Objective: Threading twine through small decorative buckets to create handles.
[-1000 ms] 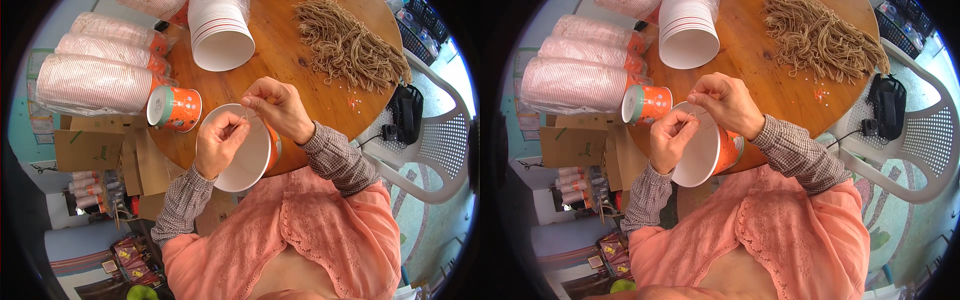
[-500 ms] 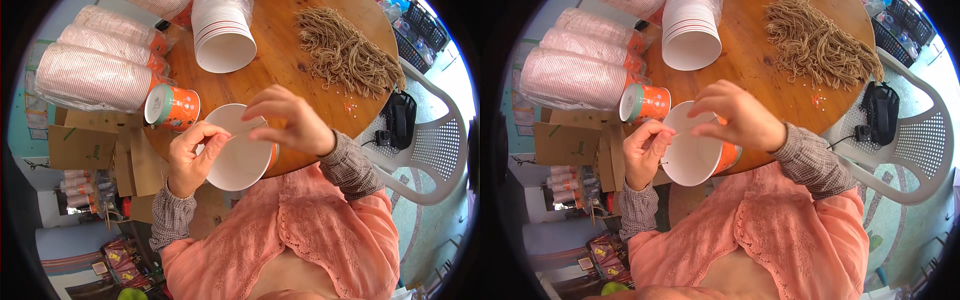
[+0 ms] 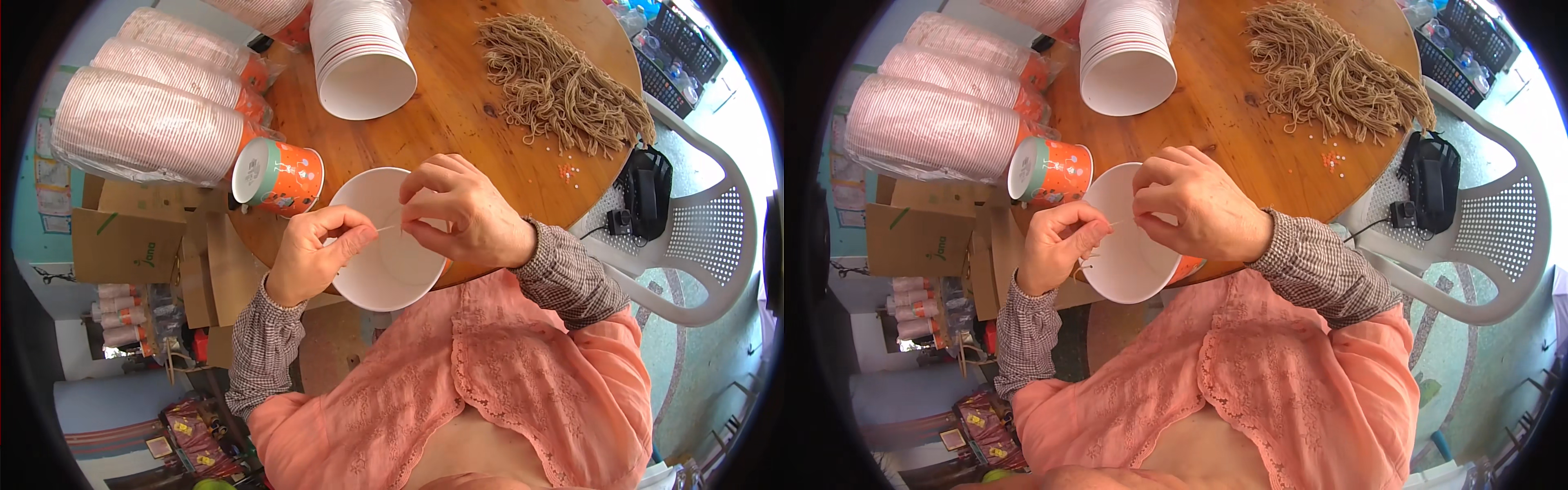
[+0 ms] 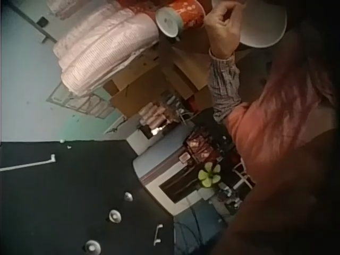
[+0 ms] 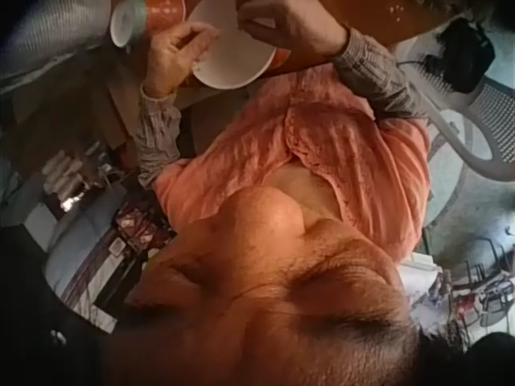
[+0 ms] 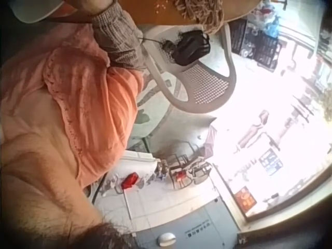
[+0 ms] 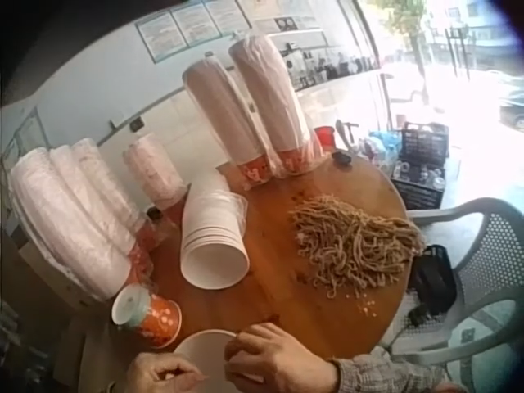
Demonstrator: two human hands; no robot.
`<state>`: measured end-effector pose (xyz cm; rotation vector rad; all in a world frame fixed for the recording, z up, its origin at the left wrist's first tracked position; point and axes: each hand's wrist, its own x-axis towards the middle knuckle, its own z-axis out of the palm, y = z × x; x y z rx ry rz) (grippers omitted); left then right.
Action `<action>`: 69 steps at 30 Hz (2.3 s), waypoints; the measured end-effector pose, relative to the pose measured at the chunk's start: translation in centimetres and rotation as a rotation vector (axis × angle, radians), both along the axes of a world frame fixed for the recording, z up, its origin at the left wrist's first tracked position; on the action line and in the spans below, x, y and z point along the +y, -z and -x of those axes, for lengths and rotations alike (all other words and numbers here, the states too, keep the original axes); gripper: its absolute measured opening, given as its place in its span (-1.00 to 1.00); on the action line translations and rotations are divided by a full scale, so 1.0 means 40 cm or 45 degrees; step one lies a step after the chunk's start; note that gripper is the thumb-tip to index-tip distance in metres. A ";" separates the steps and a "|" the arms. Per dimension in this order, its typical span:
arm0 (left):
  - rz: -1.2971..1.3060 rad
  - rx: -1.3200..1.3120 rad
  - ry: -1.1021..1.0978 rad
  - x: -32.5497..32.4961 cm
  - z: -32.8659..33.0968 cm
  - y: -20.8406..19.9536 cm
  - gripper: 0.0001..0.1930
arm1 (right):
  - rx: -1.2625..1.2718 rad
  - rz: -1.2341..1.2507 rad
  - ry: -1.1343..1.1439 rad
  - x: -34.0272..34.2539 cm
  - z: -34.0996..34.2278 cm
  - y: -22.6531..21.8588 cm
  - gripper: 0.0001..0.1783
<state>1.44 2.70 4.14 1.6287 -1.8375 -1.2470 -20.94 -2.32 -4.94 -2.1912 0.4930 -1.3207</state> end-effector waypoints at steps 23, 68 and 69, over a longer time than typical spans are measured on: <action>1.833 -0.668 0.312 -0.100 -0.032 -0.011 -0.83 | -0.111 -0.749 -0.367 0.010 -0.098 -0.080 -0.60; 1.173 -0.106 -0.275 0.030 -0.027 0.251 -0.91 | -0.632 -0.687 -0.076 -0.056 -0.172 -0.060 -0.87; 1.247 -0.215 -0.225 0.027 -0.024 0.245 -0.90 | -0.698 -0.823 -0.166 -0.066 -0.155 -0.058 -0.82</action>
